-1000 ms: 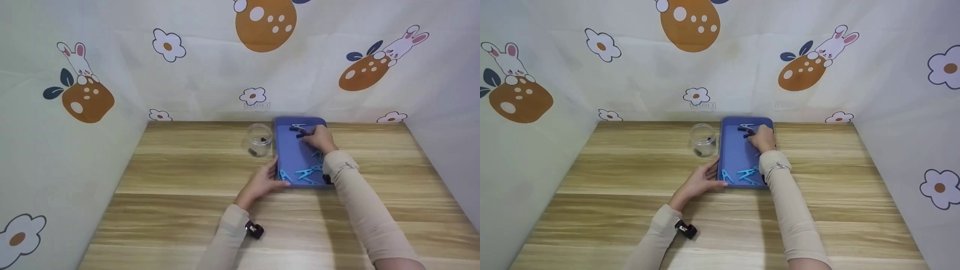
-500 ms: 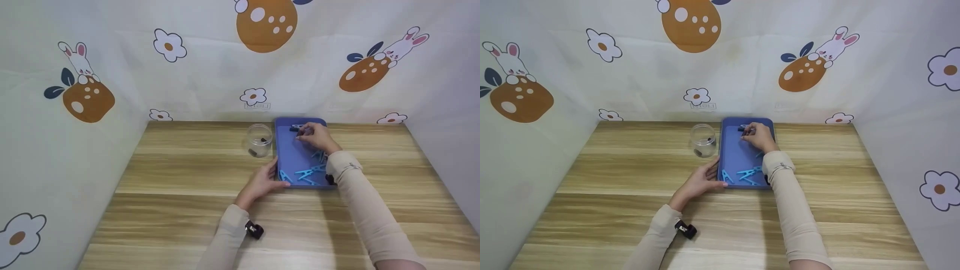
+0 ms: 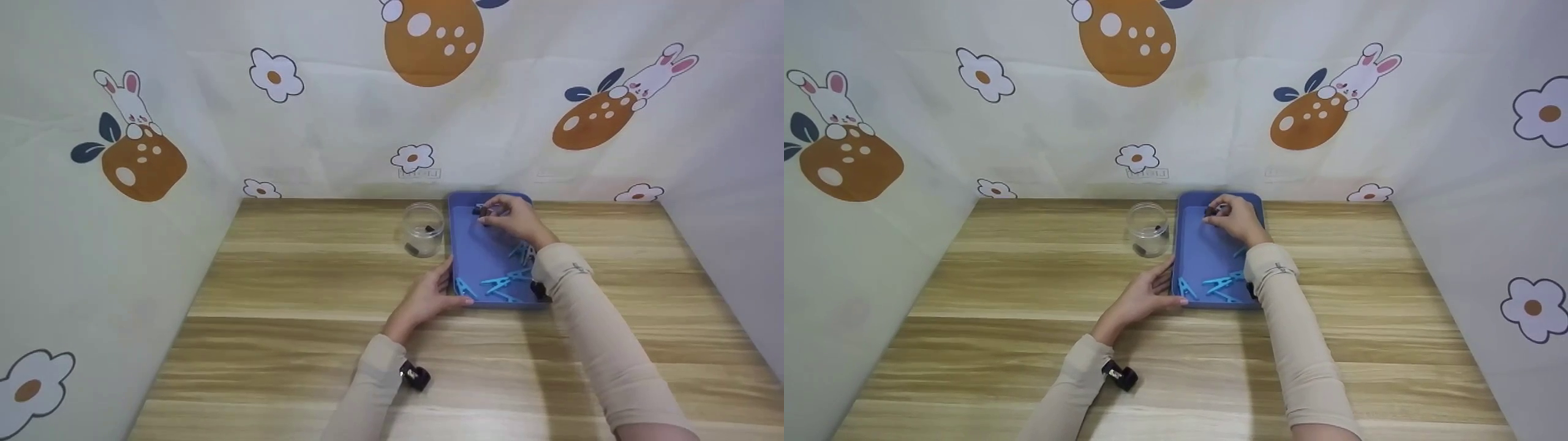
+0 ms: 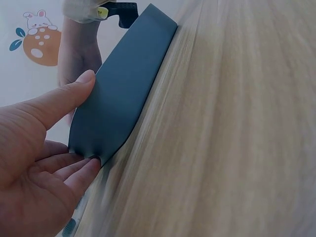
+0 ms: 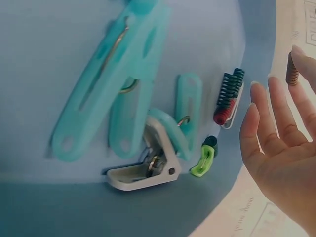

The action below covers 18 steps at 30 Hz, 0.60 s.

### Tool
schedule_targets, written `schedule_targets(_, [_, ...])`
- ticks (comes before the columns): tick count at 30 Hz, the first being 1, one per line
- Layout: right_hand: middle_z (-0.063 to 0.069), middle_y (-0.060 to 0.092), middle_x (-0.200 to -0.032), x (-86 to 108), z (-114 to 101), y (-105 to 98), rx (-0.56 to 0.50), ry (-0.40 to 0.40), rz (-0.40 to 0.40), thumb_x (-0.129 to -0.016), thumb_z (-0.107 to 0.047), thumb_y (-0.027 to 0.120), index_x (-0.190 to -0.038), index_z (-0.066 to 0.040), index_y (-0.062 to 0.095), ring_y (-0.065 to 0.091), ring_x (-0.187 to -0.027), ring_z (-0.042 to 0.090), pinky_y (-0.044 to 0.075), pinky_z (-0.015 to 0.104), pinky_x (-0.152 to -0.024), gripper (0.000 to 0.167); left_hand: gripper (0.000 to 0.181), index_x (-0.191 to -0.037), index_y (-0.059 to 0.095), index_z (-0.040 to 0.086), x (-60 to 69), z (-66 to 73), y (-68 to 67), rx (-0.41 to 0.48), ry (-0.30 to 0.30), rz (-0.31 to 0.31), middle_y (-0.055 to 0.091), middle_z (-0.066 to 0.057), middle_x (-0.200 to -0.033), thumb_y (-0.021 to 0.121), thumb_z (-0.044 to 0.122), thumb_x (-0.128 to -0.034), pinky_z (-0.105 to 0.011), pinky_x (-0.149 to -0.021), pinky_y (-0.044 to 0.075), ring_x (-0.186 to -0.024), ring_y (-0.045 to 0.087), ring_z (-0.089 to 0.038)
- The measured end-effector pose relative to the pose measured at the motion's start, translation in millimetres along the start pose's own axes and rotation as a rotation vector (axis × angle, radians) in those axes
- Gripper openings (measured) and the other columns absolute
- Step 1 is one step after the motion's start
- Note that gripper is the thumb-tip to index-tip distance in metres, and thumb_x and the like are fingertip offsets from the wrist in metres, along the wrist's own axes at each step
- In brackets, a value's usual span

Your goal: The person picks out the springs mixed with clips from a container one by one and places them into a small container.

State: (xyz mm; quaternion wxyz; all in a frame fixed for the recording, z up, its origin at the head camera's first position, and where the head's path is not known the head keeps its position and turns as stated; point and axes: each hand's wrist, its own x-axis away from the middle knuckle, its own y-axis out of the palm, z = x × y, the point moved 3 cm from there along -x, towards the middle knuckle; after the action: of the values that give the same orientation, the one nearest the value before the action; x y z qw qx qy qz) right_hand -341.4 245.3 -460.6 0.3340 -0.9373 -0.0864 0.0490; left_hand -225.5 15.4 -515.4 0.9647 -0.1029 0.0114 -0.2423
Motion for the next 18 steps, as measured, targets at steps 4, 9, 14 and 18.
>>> schedule_targets(4, [0.026,0.073,-0.116,-0.7,-6,1,-0.01,-0.008,-0.021,-0.099,-0.016,0.075,-0.125,0.005,0.068,0.069,-0.099,0.027,0.054,0.023,-0.071,0.034,0.104,-0.165,0.024,0.0,0.4,-0.2,-0.1,0.002,0.002,-0.002,0.03,-0.024,-0.168,0.088,0.008,-0.0845,-0.038,-0.124,0.039,-0.151,0.042,-0.038])
schedule_targets(9, [0.026,0.072,-0.118,0.1,-15,1,-0.037,-0.005,-0.041,-0.101,-0.02,0.073,-0.129,0.003,0.067,0.071,-0.104,0.036,0.061,0.045,-0.088,0.037,0.104,-0.165,0.024,0.0,0.3,-0.4,-0.7,-0.013,0.002,-0.001,0.03,-0.024,-0.168,0.089,0.01,-0.0849,-0.037,-0.124,0.04,-0.151,0.043,-0.038])
schedule_targets(14, [0.027,0.071,-0.12,-0.5,-25,3,-0.066,-0.016,-0.06,-0.101,-0.022,0.073,-0.133,0.004,0.065,0.07,-0.109,0.043,0.06,0.054,-0.095,0.042,0.102,-0.164,0.026,-0.003,-0.7,-0.4,-0.4,-0.028,0.012,0.01,0.033,-0.026,-0.166,0.089,0.011,-0.0853,-0.037,-0.123,0.041,-0.149,0.045,-0.038])
schedule_targets(18, [0.026,0.07,-0.123,-1.6,-32,4,-0.068,-0.027,-0.061,-0.1,-0.023,0.075,-0.134,0.003,0.065,0.068,-0.108,0.033,0.061,0.047,-0.092,0.044,0.102,-0.164,0.025,-0.003,-0.9,-0.5,0.3,-0.019,0.005,0.01,0.032,-0.026,-0.167,0.089,0.01,-0.0852,-0.039,-0.123,0.041,-0.149,0.044,-0.038])
